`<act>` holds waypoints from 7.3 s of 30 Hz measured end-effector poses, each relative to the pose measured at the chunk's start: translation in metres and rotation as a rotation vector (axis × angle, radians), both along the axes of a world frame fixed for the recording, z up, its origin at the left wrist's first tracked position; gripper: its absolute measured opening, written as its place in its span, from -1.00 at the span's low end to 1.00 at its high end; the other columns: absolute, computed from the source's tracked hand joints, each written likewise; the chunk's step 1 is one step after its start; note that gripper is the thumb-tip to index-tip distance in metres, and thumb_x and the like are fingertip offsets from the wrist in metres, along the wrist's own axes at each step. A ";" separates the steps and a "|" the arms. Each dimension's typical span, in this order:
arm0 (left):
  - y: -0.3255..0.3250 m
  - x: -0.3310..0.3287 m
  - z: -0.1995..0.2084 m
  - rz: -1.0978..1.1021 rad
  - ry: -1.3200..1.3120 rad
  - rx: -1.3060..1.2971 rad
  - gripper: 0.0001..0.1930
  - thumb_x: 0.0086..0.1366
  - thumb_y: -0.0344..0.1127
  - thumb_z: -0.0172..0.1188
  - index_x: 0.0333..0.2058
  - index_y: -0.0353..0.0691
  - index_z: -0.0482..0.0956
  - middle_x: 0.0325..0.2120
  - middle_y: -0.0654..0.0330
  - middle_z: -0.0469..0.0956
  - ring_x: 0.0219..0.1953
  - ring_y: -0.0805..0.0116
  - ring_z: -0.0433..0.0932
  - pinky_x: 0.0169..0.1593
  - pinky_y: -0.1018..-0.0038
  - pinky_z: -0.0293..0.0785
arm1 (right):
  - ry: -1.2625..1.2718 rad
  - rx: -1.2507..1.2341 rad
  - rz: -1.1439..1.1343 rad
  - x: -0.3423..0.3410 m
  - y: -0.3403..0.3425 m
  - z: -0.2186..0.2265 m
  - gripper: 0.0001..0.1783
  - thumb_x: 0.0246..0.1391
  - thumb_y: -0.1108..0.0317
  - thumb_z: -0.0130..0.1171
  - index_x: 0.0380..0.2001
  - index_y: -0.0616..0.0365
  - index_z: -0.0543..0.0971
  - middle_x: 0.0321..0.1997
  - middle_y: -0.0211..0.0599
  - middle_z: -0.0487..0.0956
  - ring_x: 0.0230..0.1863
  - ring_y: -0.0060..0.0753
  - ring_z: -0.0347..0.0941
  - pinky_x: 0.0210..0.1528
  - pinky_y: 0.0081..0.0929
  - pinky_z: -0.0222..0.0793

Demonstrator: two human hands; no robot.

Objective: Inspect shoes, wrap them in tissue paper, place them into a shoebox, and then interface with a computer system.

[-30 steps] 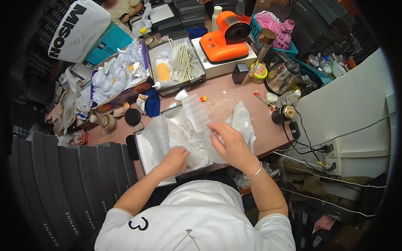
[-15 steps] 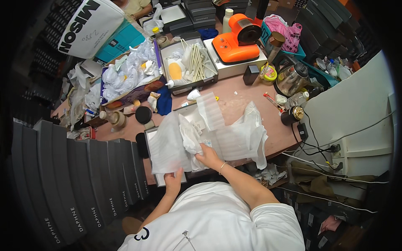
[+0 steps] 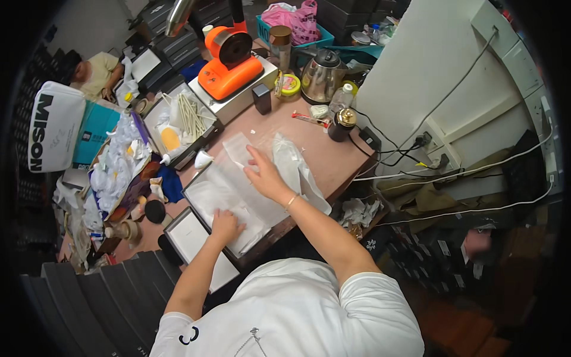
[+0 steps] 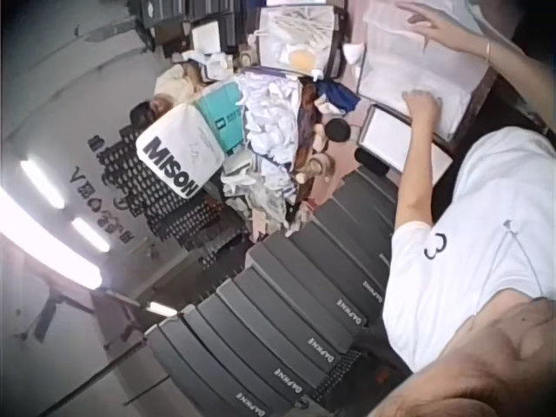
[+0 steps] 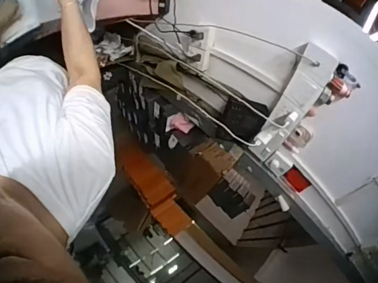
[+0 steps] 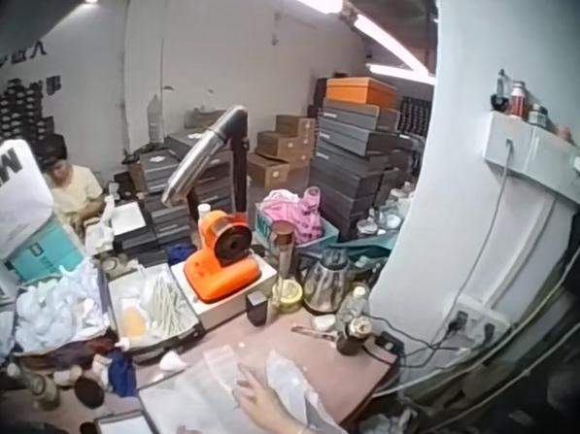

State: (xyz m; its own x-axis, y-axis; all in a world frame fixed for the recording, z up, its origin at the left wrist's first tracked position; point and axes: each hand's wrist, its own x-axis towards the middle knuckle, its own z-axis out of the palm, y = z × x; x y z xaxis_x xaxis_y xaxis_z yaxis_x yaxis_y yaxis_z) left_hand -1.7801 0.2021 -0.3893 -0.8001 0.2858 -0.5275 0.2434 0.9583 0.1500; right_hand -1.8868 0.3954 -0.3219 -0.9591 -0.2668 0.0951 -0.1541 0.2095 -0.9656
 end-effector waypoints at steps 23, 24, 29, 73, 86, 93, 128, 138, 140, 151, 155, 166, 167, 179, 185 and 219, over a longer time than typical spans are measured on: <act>0.022 -0.022 0.119 0.959 0.221 1.827 -0.61 0.40 -0.13 -0.06 -0.07 -0.37 0.48 -0.08 0.13 0.49 0.00 0.37 0.43 0.16 0.41 0.30 | 0.366 0.108 0.372 -0.003 0.024 0.222 -0.71 0.04 0.58 -0.07 -0.17 0.26 0.54 -0.38 -0.18 0.57 -0.42 -0.48 0.46 -0.33 -0.55 0.35; 0.030 -0.017 0.127 0.966 0.050 1.974 -0.58 0.39 -0.07 -0.06 -0.02 -0.32 0.44 -0.04 0.15 0.45 0.07 0.35 0.37 0.18 0.37 0.24 | 0.460 -0.011 0.439 0.012 0.007 0.225 -0.65 0.00 0.63 -0.09 -0.15 0.26 0.56 -0.35 -0.26 0.58 -0.46 -0.60 0.41 -0.35 -0.66 0.32; 0.053 0.049 0.119 0.849 -0.802 2.465 -0.38 0.13 -0.29 0.21 0.18 -0.16 0.23 0.12 0.20 0.31 0.14 0.30 0.31 0.15 0.36 0.26 | -0.189 -0.334 1.086 0.095 -0.056 0.182 -0.63 0.05 0.53 -0.11 -0.08 0.19 0.53 -0.16 -0.31 0.59 -0.28 -0.53 0.47 -0.16 -0.60 0.35; -0.012 0.147 -0.031 1.120 0.414 0.489 -0.76 0.19 -0.30 0.16 -0.29 -0.36 0.42 -0.49 -0.05 0.53 -0.41 -0.06 0.52 -0.31 0.34 0.43 | -0.174 0.439 0.255 0.031 0.017 -0.101 -0.39 0.17 0.25 -0.02 0.24 0.23 0.15 0.21 0.04 0.29 0.24 -0.07 0.19 0.23 -0.28 0.12; -0.007 0.113 0.123 1.216 0.010 1.916 -0.69 0.35 -0.22 0.07 -0.07 -0.33 0.44 -0.22 0.23 0.53 -0.23 0.55 0.48 -0.18 0.59 0.42 | -0.582 -0.430 0.412 0.045 -0.043 -0.019 -0.31 0.27 -0.07 -0.20 0.26 0.24 0.15 0.17 -0.05 0.36 0.26 -0.31 0.20 0.29 -0.38 0.04; 0.003 0.088 0.035 0.871 0.643 0.668 -0.48 0.24 -0.24 0.16 0.06 -0.49 0.31 0.06 -0.15 0.28 0.08 -0.03 0.34 0.12 0.29 0.29 | -0.350 0.120 0.100 0.035 -0.026 -0.093 -0.44 0.14 0.08 0.08 0.04 0.33 0.36 -0.09 0.12 0.53 -0.06 -0.06 0.48 -0.01 -0.29 0.34; 0.112 0.474 -0.157 2.183 0.523 0.648 -0.40 0.07 0.02 0.27 -0.03 -0.31 0.49 -0.16 -0.06 0.56 -0.12 0.11 0.56 -0.05 0.33 0.47 | 0.110 -0.002 0.751 0.201 -0.059 -0.007 -0.64 0.17 0.48 -0.02 0.05 0.28 0.40 -0.06 -0.17 0.50 -0.10 -0.39 0.42 -0.03 -0.47 0.34; 0.263 0.749 -0.122 3.223 0.780 1.152 -0.61 0.21 -0.14 0.20 -0.05 -0.21 0.45 -0.30 0.23 0.50 -0.32 0.47 0.51 -0.31 0.47 0.50 | 0.272 0.170 2.011 0.561 -0.131 0.012 -0.71 0.05 0.41 0.16 -0.12 0.21 0.50 -0.08 -0.10 0.48 -0.22 -0.19 0.55 -0.18 -0.37 0.48; 0.252 0.762 -0.113 3.182 0.926 1.321 -0.62 0.22 -0.13 0.19 -0.05 -0.17 0.44 -0.28 0.25 0.50 -0.33 0.47 0.51 -0.31 0.49 0.49 | 0.442 0.153 2.207 0.601 -0.149 0.008 -0.68 0.03 0.36 0.18 -0.11 0.19 0.50 -0.04 -0.10 0.46 -0.24 -0.15 0.55 -0.16 -0.34 0.48; 0.125 0.891 -0.112 2.790 1.132 1.076 -0.62 0.21 -0.15 0.20 -0.07 -0.23 0.48 -0.35 0.22 0.56 -0.34 0.47 0.54 -0.30 0.56 0.45 | 0.145 0.622 2.137 0.728 -0.294 -0.029 -0.62 0.12 0.28 0.15 -0.06 0.32 0.49 -0.28 -0.28 0.59 -0.32 -0.54 0.49 -0.28 -0.60 0.41; 0.157 0.986 -0.148 3.078 1.107 0.734 -0.67 0.19 -0.20 0.22 -0.13 -0.25 0.51 -0.44 0.25 0.53 -0.43 0.49 0.49 -0.41 0.55 0.41 | -0.005 0.449 2.255 0.834 -0.343 -0.028 -0.63 0.14 0.27 0.14 -0.05 0.29 0.50 -0.18 -0.17 0.59 -0.23 -0.46 0.52 -0.18 -0.54 0.42; 0.275 1.240 -0.261 2.852 0.380 0.203 -0.83 0.20 -0.26 0.07 -0.35 -0.19 0.58 -0.63 0.20 0.48 -0.59 0.38 0.48 -0.51 0.43 0.46 | -0.291 0.411 1.940 1.041 -0.462 -0.103 -0.62 0.16 0.22 0.12 -0.03 0.22 0.49 -0.18 -0.33 0.57 -0.21 -0.52 0.49 -0.16 -0.54 0.42; 0.265 1.277 -0.266 2.764 0.456 0.130 -0.83 0.21 -0.26 0.07 -0.35 -0.18 0.58 -0.63 0.21 0.47 -0.59 0.38 0.48 -0.52 0.44 0.46 | -0.168 0.488 1.879 1.040 -0.460 -0.128 -0.62 0.13 0.21 0.13 -0.05 0.22 0.50 -0.19 -0.29 0.58 -0.21 -0.47 0.50 -0.16 -0.52 0.42; -0.201 1.358 -0.130 3.031 0.767 1.184 -0.78 0.30 -0.21 0.08 -0.15 -0.17 0.47 -0.44 0.34 0.48 -0.49 0.51 0.46 -0.47 0.56 0.41 | -0.657 0.789 1.076 0.965 -0.489 -0.150 -0.64 0.11 0.27 0.14 -0.05 0.21 0.49 -0.20 -0.25 0.57 -0.26 -0.46 0.52 -0.24 -0.55 0.44; -0.353 1.275 -0.153 2.799 0.633 1.020 -0.78 0.25 -0.23 0.16 -0.19 -0.20 0.53 -0.49 0.32 0.49 -0.47 0.53 0.44 -0.39 0.56 0.38 | -0.607 0.411 1.203 0.996 -0.717 -0.158 -0.69 0.19 0.35 0.05 -0.01 0.20 0.45 -0.24 -0.37 0.54 -0.30 -0.59 0.49 -0.32 -0.65 0.42; -1.033 0.997 -0.086 1.103 0.657 0.091 -0.46 0.15 -0.16 0.12 0.12 -0.11 0.32 0.16 0.00 0.20 0.26 0.00 0.07 0.27 -0.07 -0.11 | -0.483 0.139 0.204 0.825 -0.991 -0.059 -0.77 0.20 0.39 0.01 -0.11 0.24 0.49 -0.22 -0.31 0.53 -0.34 -0.57 0.47 -0.37 -0.63 0.42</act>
